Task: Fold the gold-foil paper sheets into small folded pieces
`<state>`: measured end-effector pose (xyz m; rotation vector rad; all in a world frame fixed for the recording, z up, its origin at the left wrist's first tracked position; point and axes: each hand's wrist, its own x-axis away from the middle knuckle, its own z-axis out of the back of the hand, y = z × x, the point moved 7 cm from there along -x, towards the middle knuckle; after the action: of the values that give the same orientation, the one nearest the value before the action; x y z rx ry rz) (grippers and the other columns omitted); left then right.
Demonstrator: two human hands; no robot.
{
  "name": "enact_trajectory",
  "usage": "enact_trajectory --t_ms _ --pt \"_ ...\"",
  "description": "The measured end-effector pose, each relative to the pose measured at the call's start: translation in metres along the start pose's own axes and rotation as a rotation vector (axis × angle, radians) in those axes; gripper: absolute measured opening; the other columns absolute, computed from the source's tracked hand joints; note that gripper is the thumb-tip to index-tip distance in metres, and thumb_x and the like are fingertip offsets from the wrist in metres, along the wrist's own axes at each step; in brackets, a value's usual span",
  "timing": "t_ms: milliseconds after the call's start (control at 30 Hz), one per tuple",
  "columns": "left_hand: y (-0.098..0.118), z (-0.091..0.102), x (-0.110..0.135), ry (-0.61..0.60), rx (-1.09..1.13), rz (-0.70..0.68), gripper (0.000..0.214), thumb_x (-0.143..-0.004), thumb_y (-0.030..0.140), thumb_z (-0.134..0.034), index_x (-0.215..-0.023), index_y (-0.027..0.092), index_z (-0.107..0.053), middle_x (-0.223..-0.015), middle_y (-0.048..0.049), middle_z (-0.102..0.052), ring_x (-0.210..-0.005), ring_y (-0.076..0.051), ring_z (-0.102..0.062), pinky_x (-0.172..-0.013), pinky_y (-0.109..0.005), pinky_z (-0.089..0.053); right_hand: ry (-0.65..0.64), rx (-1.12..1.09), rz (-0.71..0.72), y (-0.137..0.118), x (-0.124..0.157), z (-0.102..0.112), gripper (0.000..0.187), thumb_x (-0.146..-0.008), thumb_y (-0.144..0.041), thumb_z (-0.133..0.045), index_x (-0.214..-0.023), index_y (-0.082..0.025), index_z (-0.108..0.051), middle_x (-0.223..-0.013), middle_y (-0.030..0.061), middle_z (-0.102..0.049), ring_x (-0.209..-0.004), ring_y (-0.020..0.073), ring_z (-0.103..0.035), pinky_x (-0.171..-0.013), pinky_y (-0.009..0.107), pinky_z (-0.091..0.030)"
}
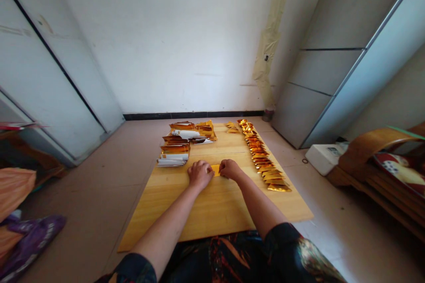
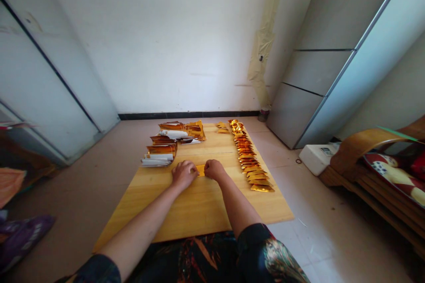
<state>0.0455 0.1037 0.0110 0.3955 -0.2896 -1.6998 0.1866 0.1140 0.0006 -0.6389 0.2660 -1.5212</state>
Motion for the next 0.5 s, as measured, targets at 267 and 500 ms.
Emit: enact_trajectory --t_ms 267,500 --pt "-0.001 -0.01 -0.004 -0.09 -0.014 0.075 0.013 -0.073 0.036 -0.06 -0.08 0.027 -0.064 -0.134 -0.0003 -0.048 -0.124 -0.028 -0.036 -0.1 -0.051 -0.021 -0.015 -0.023 -0.018 0.001 -0.002 -0.001 0.019 -0.063 -0.007 -0.059 -0.075 -0.017 -0.068 -0.058 -0.0016 -0.065 -0.049 0.0092 -0.056 -0.051 0.017 -0.04" --pt "-0.009 -0.01 -0.01 -0.114 -0.004 0.118 0.012 -0.075 0.029 -0.053 -0.079 0.026 -0.064 -0.14 0.001 -0.044 -0.128 -0.028 -0.035 -0.1 -0.054 -0.022 -0.009 -0.009 -0.018 -0.001 0.0 0.001 0.019 -0.063 -0.007 -0.058 -0.075 -0.017 -0.068 -0.059 -0.0007 -0.066 -0.05 0.0103 -0.058 -0.052 0.018 -0.041"
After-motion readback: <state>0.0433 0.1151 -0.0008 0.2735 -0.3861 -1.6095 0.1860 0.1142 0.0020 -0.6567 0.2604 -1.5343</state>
